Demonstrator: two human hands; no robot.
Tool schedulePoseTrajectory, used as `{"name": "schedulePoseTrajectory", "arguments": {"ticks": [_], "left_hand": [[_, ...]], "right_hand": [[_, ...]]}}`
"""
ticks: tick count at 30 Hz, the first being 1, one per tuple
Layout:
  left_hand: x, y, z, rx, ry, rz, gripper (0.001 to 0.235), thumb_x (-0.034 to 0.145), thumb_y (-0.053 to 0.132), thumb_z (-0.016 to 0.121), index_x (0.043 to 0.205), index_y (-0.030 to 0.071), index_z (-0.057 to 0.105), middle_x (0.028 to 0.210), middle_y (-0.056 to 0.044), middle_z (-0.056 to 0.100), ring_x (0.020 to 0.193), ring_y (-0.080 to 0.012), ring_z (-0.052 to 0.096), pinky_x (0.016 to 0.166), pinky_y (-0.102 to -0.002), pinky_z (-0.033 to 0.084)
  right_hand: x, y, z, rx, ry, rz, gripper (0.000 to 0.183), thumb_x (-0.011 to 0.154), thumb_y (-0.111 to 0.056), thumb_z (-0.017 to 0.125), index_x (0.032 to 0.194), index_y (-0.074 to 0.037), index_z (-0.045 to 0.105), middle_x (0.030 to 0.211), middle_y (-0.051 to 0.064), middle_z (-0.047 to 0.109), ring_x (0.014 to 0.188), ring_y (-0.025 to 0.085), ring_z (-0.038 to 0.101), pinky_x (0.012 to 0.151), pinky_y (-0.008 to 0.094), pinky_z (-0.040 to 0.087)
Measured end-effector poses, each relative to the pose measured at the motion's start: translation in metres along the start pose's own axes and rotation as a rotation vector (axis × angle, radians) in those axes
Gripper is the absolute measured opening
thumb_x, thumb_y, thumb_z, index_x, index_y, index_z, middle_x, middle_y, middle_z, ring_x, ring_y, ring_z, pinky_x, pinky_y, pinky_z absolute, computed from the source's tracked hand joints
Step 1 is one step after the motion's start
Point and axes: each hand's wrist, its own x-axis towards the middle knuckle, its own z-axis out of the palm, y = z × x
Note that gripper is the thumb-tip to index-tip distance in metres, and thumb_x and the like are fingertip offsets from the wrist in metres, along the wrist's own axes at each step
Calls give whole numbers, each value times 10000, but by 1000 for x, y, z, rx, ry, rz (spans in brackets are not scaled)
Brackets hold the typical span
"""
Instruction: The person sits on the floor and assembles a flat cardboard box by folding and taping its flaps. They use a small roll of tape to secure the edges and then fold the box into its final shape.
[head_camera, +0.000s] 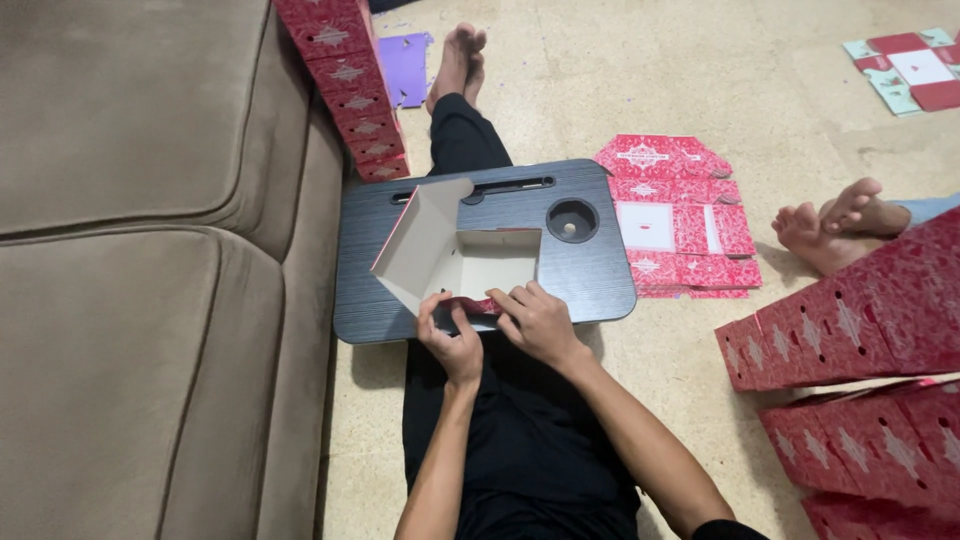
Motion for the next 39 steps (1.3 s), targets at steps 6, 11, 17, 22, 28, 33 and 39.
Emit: {"name": "schedulePoseTrajectory", "arguments": {"ticks": [6, 11, 17, 22, 28, 33, 39], "left_hand": [[7, 7, 0, -79, -38, -33, 519, 920, -104, 630, 1364, -3, 380, 1141, -156, 691, 1100, -371, 641, 1002, -514, 474], [6, 3, -2, -41, -76, -36, 532, 946, -54, 622, 1403, 26, 361, 1205, -154, 688, 1183, -390, 625, 1045, -530, 445], [-5, -16, -3, -19, -6, -72, 628, 966, 28, 649, 1413, 44, 207, 1178, -157, 681, 1141, -349, 639, 1066, -537, 387], [4, -12, 3, -84, 9, -73, 470, 903, 12, 722, 1240, -32, 398, 999, -131, 681, 974, -328, 682, 986, -488, 523], [5, 10, -1, -58, -4, -124, 383, 843, -12, 785, 1119, -29, 520, 946, -89, 693, 945, -294, 694, 974, -459, 538], [-9, -20, 14, -3, 10, -99, 779, 852, -17, 783, 1423, 14, 255, 1047, -110, 725, 1103, -336, 653, 1098, -505, 368], [4, 10, 12, -185, -73, -92, 1052, 856, -56, 771, 1580, 128, 31, 1237, -188, 677, 1212, -386, 605, 1102, -552, 362]], "right_hand": [[-2, -4, 3, -47, 23, -11, 273, 872, -242, 576, 1087, -222, 745, 723, -4, 575, 707, 172, 567, 600, 247, 517], [0, -3, 4, -35, 13, 8, 261, 879, -251, 568, 1065, -219, 748, 712, -10, 575, 687, 165, 557, 589, 240, 502], [5, -12, -4, -21, 33, 48, 206, 913, -303, 610, 1031, -228, 761, 701, -13, 596, 668, 160, 562, 580, 234, 491], [7, -13, 2, -117, 67, 122, 153, 938, -370, 643, 1014, -288, 747, 707, -42, 595, 681, 145, 574, 573, 220, 497], [5, -21, -3, -12, 40, 225, 128, 930, -385, 692, 937, -274, 756, 656, -44, 646, 617, 140, 606, 526, 223, 495], [10, -30, -12, 31, -20, 263, 141, 940, -360, 695, 930, -240, 768, 645, -9, 699, 577, 150, 642, 533, 230, 510], [10, -27, -10, -7, -6, 221, 130, 927, -359, 709, 941, -238, 755, 653, -6, 682, 602, 170, 663, 534, 256, 520]]}}
